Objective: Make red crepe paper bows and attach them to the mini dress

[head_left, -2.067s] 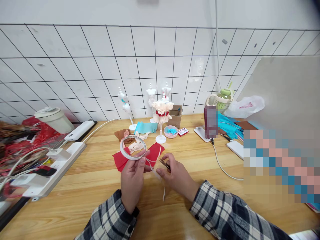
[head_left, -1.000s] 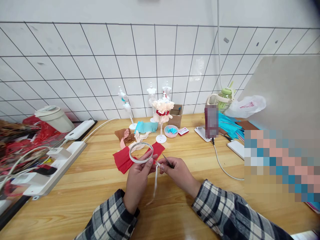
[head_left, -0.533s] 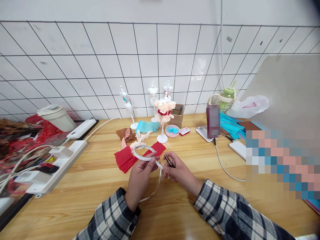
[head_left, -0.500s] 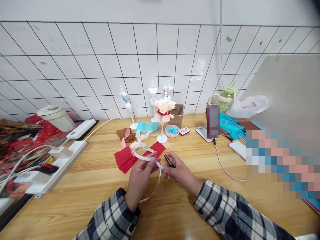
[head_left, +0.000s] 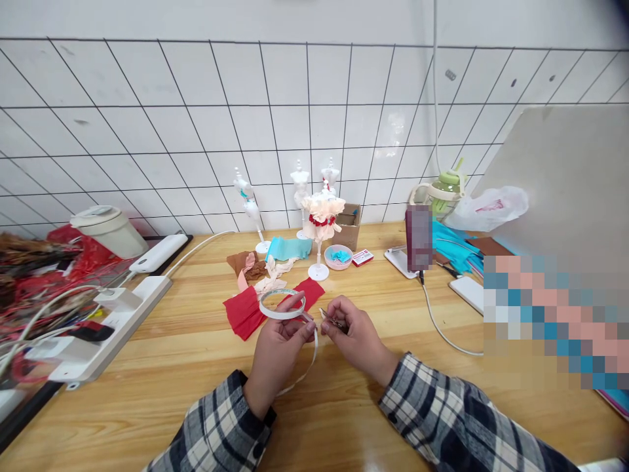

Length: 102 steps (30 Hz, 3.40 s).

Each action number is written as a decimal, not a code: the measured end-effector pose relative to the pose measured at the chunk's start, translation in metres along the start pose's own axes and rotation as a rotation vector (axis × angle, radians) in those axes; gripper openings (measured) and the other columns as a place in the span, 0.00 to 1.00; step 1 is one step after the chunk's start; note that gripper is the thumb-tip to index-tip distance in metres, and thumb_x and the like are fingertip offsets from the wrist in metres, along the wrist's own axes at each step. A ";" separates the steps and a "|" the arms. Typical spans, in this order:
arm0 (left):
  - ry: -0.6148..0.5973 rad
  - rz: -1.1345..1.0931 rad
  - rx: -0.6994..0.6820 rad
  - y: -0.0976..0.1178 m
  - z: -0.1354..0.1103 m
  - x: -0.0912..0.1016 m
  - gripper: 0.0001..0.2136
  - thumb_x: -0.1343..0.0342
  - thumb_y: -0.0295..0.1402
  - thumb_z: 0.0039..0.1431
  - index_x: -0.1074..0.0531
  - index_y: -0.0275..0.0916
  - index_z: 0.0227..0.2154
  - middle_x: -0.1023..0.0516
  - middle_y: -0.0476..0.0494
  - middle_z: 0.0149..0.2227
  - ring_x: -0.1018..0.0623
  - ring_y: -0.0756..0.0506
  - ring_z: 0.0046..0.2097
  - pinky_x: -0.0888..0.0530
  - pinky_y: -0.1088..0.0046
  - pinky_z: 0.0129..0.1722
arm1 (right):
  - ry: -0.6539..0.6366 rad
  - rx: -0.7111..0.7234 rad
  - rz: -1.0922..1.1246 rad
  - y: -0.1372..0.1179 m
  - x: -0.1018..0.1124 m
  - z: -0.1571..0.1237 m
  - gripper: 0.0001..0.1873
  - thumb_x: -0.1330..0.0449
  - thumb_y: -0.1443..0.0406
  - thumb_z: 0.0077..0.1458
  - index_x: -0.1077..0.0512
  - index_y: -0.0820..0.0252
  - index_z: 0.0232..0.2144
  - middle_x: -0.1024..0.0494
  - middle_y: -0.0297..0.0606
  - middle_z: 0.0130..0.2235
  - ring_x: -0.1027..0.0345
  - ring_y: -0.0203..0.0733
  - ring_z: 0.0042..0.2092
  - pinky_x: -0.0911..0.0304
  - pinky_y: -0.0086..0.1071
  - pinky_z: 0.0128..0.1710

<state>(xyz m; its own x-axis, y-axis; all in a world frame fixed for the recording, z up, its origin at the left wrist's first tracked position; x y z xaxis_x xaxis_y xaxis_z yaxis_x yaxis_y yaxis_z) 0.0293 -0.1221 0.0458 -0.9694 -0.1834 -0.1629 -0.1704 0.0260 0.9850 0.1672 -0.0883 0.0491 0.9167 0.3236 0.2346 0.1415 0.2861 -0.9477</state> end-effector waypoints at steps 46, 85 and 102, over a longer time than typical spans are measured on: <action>0.043 0.008 -0.045 0.007 -0.002 -0.001 0.37 0.37 0.29 0.43 0.43 0.41 0.58 0.25 0.44 0.40 0.23 0.49 0.30 0.25 0.71 0.34 | -0.181 -0.006 -0.388 0.010 -0.021 -0.006 0.19 0.58 0.54 0.64 0.33 0.58 0.33 0.26 0.36 0.29 0.35 0.38 0.30 0.44 0.28 0.30; 0.005 -0.019 -0.059 0.005 -0.005 -0.001 0.29 0.37 0.34 0.47 0.38 0.38 0.53 0.25 0.36 0.49 0.21 0.46 0.34 0.24 0.65 0.40 | 0.145 0.248 -0.312 -0.024 0.003 -0.011 0.09 0.41 0.62 0.53 0.30 0.57 0.38 0.23 0.37 0.36 0.30 0.39 0.37 0.36 0.30 0.38; 0.033 0.201 -0.149 0.008 0.004 0.008 0.14 0.42 0.40 0.53 0.27 0.37 0.39 0.19 0.39 0.36 0.21 0.41 0.40 0.25 0.66 0.38 | -0.162 -0.153 0.189 0.011 -0.016 0.001 0.16 0.43 0.55 0.53 0.26 0.62 0.30 0.37 0.28 0.21 0.47 0.31 0.25 0.49 0.26 0.25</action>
<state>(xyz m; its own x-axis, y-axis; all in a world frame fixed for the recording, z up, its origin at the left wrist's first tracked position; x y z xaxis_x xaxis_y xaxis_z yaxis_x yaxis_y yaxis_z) 0.0191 -0.1193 0.0519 -0.9745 -0.2216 0.0362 0.0550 -0.0794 0.9953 0.1536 -0.0898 0.0346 0.8621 0.5017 0.0711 0.0402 0.0721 -0.9966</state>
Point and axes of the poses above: each hand's wrist, its own z-axis towards the middle knuckle, its own x-axis out of the back of the hand, y = z × x, the point moved 7 cm from there along z, towards the middle knuckle
